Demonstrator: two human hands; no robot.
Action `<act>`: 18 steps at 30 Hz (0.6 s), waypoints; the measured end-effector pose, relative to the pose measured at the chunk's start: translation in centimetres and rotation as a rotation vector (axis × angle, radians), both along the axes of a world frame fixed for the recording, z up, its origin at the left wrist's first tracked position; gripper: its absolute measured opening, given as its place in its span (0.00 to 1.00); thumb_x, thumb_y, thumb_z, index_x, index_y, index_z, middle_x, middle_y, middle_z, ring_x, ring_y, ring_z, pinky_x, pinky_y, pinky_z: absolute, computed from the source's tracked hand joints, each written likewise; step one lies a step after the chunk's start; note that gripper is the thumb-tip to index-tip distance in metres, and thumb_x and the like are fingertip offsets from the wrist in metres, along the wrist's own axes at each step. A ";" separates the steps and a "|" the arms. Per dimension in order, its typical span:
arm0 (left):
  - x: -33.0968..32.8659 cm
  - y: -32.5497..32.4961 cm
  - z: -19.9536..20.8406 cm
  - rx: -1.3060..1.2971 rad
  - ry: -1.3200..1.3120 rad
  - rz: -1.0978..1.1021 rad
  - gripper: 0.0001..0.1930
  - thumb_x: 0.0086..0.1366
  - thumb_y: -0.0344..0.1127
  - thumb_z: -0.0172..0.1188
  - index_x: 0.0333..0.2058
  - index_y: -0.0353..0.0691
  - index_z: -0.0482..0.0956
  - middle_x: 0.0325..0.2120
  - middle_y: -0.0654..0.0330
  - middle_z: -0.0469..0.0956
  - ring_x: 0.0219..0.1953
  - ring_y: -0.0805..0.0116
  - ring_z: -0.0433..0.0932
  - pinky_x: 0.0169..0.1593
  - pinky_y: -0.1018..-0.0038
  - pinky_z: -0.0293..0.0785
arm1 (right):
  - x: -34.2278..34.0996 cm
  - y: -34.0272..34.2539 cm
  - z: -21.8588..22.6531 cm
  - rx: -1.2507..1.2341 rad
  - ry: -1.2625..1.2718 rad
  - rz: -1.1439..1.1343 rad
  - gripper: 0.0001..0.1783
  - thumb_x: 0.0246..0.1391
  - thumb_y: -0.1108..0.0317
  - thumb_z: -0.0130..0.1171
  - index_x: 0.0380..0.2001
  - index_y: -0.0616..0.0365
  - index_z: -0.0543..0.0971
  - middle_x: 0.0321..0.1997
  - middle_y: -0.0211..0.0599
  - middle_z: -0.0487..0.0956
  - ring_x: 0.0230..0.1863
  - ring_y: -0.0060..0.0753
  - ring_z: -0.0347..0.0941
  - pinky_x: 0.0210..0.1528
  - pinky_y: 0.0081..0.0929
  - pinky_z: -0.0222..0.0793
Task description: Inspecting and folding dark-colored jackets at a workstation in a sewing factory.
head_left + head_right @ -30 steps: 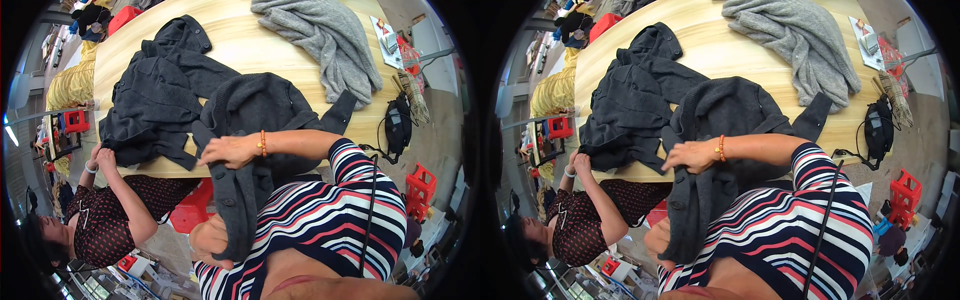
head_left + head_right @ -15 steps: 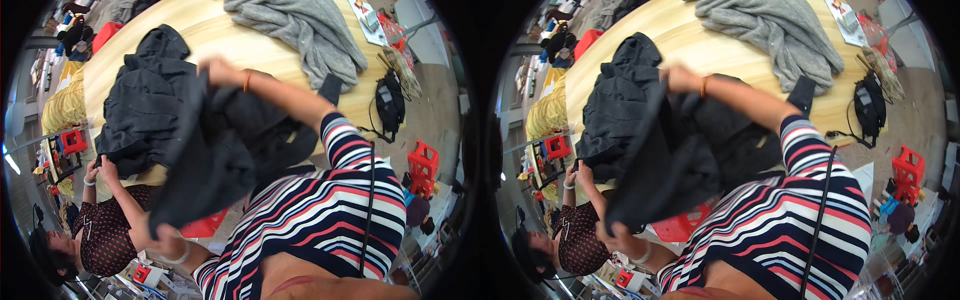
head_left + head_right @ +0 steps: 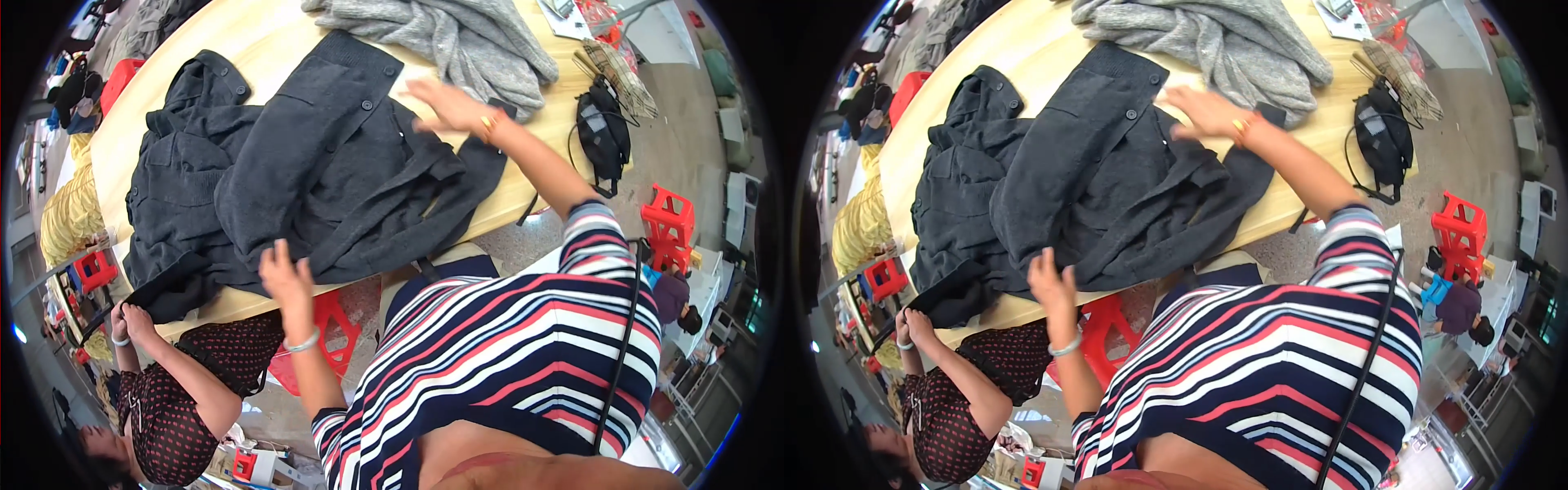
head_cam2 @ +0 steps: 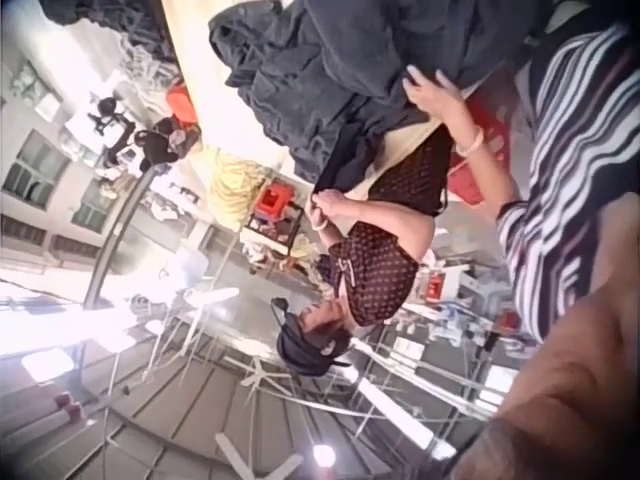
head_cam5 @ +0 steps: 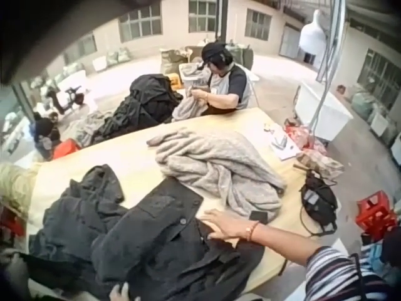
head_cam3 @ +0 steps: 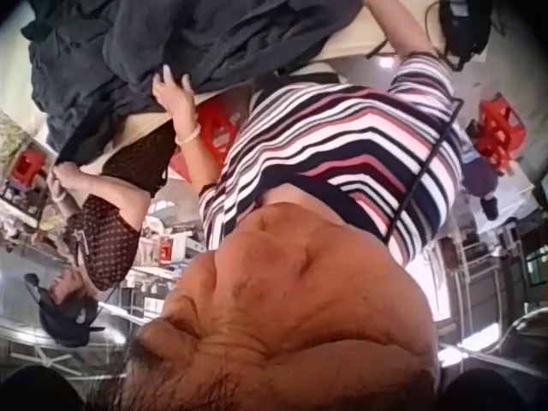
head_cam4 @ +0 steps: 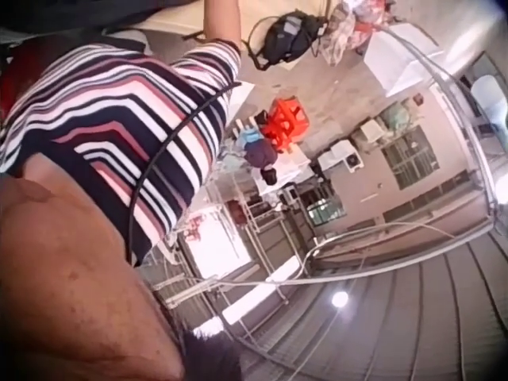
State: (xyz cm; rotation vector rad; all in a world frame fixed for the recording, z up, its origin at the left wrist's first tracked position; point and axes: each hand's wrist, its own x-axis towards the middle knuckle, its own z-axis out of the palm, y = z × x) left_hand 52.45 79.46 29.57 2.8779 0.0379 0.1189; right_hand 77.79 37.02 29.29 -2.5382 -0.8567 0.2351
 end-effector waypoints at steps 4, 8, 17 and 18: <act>0.6 -8.7 -0.5 -0.259 0.141 -0.143 0.31 0.53 0.32 0.71 0.57 0.42 0.73 0.55 0.45 0.71 0.57 0.45 0.70 0.59 0.57 0.68 | -7.6 -1.6 -0.3 0.001 0.201 0.117 0.33 0.52 0.51 0.67 0.60 0.50 0.72 0.56 0.42 0.76 0.58 0.47 0.70 0.61 0.38 0.64; 3.7 -11.9 -5.1 -0.277 0.085 -0.200 0.32 0.55 0.33 0.69 0.59 0.43 0.70 0.56 0.49 0.70 0.58 0.48 0.69 0.60 0.56 0.64 | -8.5 -0.5 -3.9 -0.085 0.198 0.016 0.30 0.53 0.53 0.66 0.58 0.47 0.74 0.51 0.38 0.77 0.54 0.44 0.71 0.59 0.37 0.63; 4.4 -9.0 0.0 -1.011 0.218 -0.009 0.08 0.68 0.31 0.59 0.37 0.31 0.80 0.29 0.66 0.77 0.34 0.79 0.73 0.41 0.80 0.69 | -10.5 2.8 -2.0 0.045 0.042 0.122 0.26 0.52 0.56 0.64 0.55 0.46 0.76 0.50 0.34 0.76 0.58 0.39 0.69 0.63 0.39 0.58; 3.9 -8.1 1.3 -1.062 0.195 -0.028 0.07 0.68 0.30 0.58 0.36 0.31 0.79 0.30 0.64 0.77 0.35 0.78 0.72 0.42 0.80 0.69 | -10.8 3.2 -2.3 0.084 0.077 0.006 0.21 0.53 0.60 0.62 0.51 0.49 0.78 0.46 0.34 0.78 0.53 0.40 0.72 0.60 0.37 0.62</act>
